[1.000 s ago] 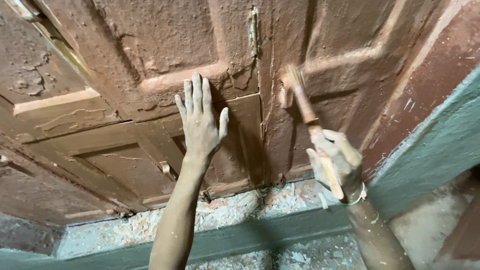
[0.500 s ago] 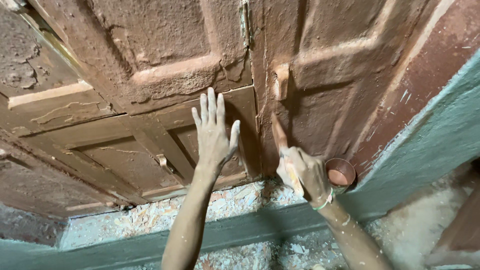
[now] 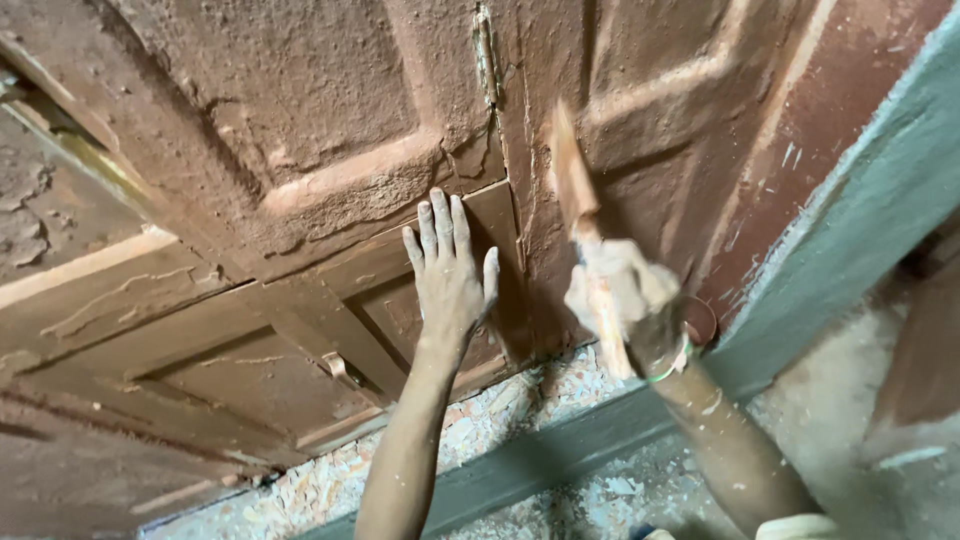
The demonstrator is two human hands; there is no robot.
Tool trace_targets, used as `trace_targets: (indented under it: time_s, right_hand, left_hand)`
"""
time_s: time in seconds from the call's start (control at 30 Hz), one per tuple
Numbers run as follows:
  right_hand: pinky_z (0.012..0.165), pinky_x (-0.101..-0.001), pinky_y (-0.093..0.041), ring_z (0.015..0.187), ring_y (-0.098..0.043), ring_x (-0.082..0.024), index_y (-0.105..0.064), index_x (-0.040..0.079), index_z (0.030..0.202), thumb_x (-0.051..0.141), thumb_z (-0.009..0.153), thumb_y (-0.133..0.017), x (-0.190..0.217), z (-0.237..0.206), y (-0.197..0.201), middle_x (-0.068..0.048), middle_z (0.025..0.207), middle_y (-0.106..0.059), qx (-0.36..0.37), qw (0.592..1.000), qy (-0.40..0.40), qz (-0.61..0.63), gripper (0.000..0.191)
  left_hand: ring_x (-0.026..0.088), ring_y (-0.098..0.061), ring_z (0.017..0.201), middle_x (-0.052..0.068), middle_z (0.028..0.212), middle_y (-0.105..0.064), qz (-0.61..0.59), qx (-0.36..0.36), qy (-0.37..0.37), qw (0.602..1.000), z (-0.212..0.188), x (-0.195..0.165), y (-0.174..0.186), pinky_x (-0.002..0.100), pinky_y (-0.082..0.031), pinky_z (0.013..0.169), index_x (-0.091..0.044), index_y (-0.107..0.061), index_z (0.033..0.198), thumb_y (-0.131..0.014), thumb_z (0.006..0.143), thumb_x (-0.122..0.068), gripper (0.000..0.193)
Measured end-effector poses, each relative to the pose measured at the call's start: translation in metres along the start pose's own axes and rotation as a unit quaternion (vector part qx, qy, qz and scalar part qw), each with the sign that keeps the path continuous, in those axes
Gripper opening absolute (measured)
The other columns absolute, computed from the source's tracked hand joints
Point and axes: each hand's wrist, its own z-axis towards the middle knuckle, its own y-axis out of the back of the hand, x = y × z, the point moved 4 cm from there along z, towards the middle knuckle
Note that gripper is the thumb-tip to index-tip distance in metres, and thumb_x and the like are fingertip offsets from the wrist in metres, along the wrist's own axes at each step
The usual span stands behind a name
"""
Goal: The person paints a wooden paneled door with reddish-brown paint using a wide brush, steadying the door with their other hand. They work across different panels and edges of the door, reloading the brush from a paint container on the ledge and brushing paint over the recessed panels and frame areas.
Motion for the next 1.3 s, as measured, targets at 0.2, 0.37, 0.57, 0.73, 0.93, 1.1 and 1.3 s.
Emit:
trace_targets:
  time_s: [0.2,0.37,0.57,0.73,0.93,1.1,1.3]
  right_hand:
    - [0.042,-0.0294,-0.051,0.052,-0.062,-0.017,-0.062,0.001,0.102,0.016,0.095,-0.077,0.007,0.002,-0.021,-0.012,0.078,-0.064,0.127,0.985,-0.052,-0.104,0.022]
    - [0.054,-0.0408,-0.053,0.062,-0.066,-0.031,-0.062,-0.001,0.115,0.014,0.084,-0.073,0.008,0.001,-0.033,-0.015,0.079,-0.066,0.158,0.983,-0.095,-0.014,0.036]
    - [0.061,-0.0325,-0.058,0.073,-0.069,-0.023,-0.059,0.000,0.109,0.010,0.096,-0.072,0.012,0.008,-0.027,-0.015,0.095,-0.067,-0.067,0.994,0.017,-0.079,0.020]
    - [0.042,-0.0278,-0.052,0.052,-0.062,-0.014,-0.067,0.001,0.103,0.010,0.092,-0.077,0.003,0.005,-0.043,-0.010,0.075,-0.067,0.053,0.994,-0.051,-0.086,0.017]
    - [0.056,-0.0335,-0.052,0.067,-0.066,-0.022,-0.068,0.007,0.109,0.016,0.070,-0.080,0.002,-0.002,-0.055,-0.007,0.075,-0.068,0.201,0.977,-0.066,-0.015,0.042]
    - [0.050,-0.0249,-0.056,0.064,-0.068,-0.013,-0.071,0.009,0.113,0.011,0.088,-0.080,-0.005,0.011,-0.034,-0.002,0.083,-0.071,0.038,0.997,-0.060,0.023,0.026]
    - [0.082,-0.0316,-0.062,0.097,-0.072,-0.023,-0.067,0.013,0.124,0.008,0.097,-0.074,0.013,0.031,-0.002,-0.010,0.119,-0.067,-0.030,0.995,0.091,-0.004,0.028]
  left_hand:
    - [0.041,-0.015,0.157,0.024,0.168,-0.016,-0.026,0.006,-0.009,1.000,-0.001,0.007,-0.002,0.059,-0.009,0.126,0.003,-0.023,0.160,-0.061,0.097,-0.037,0.084]
    - [0.042,-0.016,0.156,0.025,0.167,-0.018,-0.039,0.003,-0.022,0.999,0.003,0.010,-0.002,0.058,-0.009,0.125,0.003,-0.023,0.159,-0.060,0.096,-0.036,0.083]
    - [0.040,-0.018,0.156,0.023,0.168,-0.019,-0.046,-0.003,-0.020,0.999,0.007,0.011,-0.004,0.056,-0.010,0.126,0.003,-0.024,0.159,-0.059,0.096,-0.036,0.082]
    - [0.039,-0.019,0.155,0.022,0.167,-0.020,-0.050,-0.011,-0.028,0.998,0.011,0.016,-0.006,0.055,-0.011,0.125,0.002,-0.025,0.159,-0.060,0.095,-0.036,0.082]
    - [0.038,-0.018,0.156,0.022,0.168,-0.019,-0.048,-0.008,-0.024,0.999,0.014,0.016,-0.010,0.054,-0.010,0.126,0.003,-0.026,0.159,-0.061,0.095,-0.037,0.083]
    - [0.039,-0.015,0.156,0.023,0.168,-0.017,-0.030,-0.011,-0.028,0.999,0.016,0.011,-0.007,0.054,-0.010,0.126,0.003,-0.024,0.159,-0.061,0.095,-0.038,0.084]
    - [0.040,-0.018,0.159,0.024,0.169,-0.018,-0.061,-0.033,-0.041,0.997,0.005,0.010,0.012,0.055,-0.016,0.130,0.004,-0.024,0.160,-0.061,0.098,-0.030,0.080]
